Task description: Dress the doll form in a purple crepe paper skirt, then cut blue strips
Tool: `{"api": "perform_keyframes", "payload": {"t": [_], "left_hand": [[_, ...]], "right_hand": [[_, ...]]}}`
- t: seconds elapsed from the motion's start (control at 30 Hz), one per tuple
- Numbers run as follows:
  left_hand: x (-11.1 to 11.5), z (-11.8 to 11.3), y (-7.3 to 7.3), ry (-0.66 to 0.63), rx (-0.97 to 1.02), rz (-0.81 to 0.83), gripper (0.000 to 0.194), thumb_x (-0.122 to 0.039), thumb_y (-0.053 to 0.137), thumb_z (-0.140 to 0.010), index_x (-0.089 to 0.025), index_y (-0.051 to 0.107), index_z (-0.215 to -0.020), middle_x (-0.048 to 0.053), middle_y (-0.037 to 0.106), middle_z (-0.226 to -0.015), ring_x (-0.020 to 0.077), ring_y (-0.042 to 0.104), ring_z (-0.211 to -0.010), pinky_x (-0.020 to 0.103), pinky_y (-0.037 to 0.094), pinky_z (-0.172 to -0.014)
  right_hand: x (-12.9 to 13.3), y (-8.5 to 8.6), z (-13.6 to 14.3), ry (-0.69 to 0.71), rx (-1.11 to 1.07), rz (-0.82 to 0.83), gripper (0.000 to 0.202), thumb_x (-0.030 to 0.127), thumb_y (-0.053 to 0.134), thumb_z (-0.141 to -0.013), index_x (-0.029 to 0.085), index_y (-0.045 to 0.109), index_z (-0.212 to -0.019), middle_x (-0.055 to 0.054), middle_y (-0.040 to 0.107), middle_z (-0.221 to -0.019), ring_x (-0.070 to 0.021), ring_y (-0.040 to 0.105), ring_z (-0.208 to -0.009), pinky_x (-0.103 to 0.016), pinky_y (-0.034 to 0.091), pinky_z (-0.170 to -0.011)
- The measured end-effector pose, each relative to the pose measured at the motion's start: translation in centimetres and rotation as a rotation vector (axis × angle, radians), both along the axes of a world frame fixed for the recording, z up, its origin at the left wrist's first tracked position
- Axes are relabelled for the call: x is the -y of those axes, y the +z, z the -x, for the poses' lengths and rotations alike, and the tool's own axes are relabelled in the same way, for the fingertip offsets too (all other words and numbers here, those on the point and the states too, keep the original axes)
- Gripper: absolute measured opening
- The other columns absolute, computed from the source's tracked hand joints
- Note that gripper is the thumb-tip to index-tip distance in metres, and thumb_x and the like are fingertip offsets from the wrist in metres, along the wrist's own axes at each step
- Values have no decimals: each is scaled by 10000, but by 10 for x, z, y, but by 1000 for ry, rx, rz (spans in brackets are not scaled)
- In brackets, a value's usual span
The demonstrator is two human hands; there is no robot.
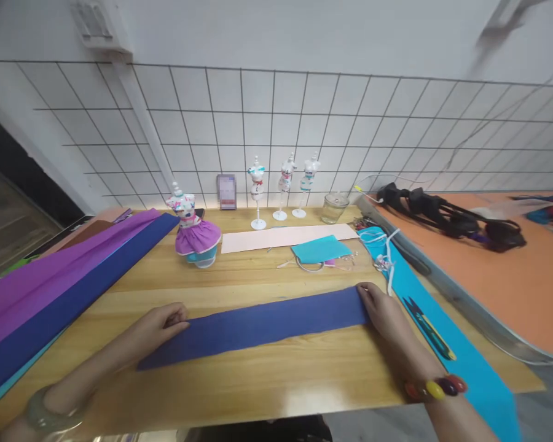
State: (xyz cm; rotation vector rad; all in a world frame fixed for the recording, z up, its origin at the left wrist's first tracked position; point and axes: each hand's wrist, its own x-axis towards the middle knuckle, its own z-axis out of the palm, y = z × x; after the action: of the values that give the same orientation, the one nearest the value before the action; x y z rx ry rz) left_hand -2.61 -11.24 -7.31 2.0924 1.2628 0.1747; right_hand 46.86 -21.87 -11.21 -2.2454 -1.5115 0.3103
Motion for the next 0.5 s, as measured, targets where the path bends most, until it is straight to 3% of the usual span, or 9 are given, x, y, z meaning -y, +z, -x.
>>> {"api": "perform_keyframes", "payload": {"t": [0.17,0.33,0.5], "left_hand": [[-30,15,-1,-3,46,-40,237,-424,444,-816,-210,545,-819,-5,645,-752,181,599,-750,263,430,-689],[-63,21,-10,91,33,-142,288,-459,478,-779,-217,574,-902,22,697,-857,206,647,-822,283,472,-751],[-73,20,-21,146,-15,-242,331,-461,467,-775,-210,586,-954,65,688,-1037,231,633,-975,302,469,-846]], "right_hand": [[-7,12,23,19,48,-39,339,382,290,-908,215,576,-982,-103,700,-931,-244,648,-846,-310,468,-717],[-27,4,31,-15,121,1,330,366,307,-918,197,575,-1012,-96,698,-888,-246,652,-826,-293,440,-665],[-34,-1,35,-34,198,41,329,344,301,-932,179,567,-1032,-107,695,-841,-246,656,-780,-283,412,-615]]}}
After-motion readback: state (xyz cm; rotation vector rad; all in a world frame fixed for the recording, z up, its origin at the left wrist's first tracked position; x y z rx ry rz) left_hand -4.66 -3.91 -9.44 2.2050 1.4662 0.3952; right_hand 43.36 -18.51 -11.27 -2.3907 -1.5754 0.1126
